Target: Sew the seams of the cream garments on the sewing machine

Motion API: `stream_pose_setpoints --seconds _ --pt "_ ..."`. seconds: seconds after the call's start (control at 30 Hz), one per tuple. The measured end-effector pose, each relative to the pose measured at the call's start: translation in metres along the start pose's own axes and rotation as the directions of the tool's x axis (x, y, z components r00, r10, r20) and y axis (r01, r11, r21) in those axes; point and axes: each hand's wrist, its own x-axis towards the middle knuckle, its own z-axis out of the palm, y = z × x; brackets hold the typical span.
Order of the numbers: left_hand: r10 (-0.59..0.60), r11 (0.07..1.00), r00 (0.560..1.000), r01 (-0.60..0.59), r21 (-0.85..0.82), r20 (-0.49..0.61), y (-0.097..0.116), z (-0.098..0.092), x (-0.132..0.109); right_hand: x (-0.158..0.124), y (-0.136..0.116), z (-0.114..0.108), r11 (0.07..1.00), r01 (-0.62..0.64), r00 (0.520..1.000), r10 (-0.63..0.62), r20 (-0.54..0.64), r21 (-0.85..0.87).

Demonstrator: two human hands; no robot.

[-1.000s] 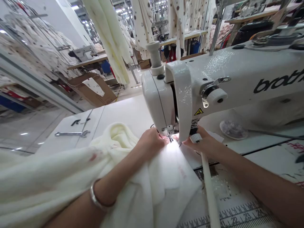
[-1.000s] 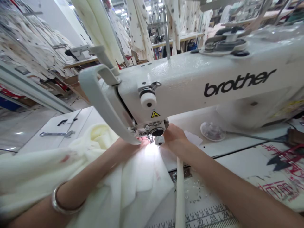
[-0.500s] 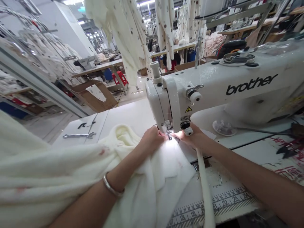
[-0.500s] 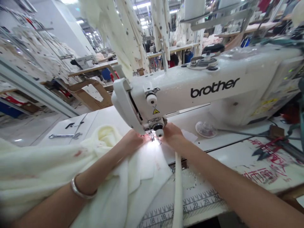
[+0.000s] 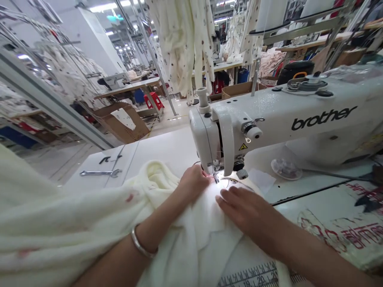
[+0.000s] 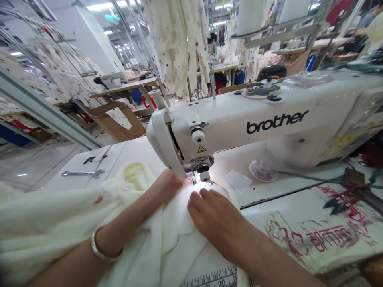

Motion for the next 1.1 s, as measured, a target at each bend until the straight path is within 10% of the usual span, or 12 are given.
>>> stream_pose_setpoints --seconds 0.07,0.4,1.1 --pt "0.026 0.999 1.000 -0.026 0.029 0.002 -0.002 0.001 0.001 -0.002 -0.009 0.007 0.991 0.114 0.987 -0.121 -0.105 -0.073" --pt "0.004 0.990 0.997 0.005 0.140 -0.071 -0.003 0.006 -0.004 -0.020 0.014 0.007 0.960 -0.046 0.996 0.064 -0.055 0.275" --pt "0.015 0.994 1.000 -0.015 0.106 0.000 -0.009 -0.004 0.015 -0.002 -0.015 0.034 0.989 -0.148 0.942 0.148 -0.302 0.022"
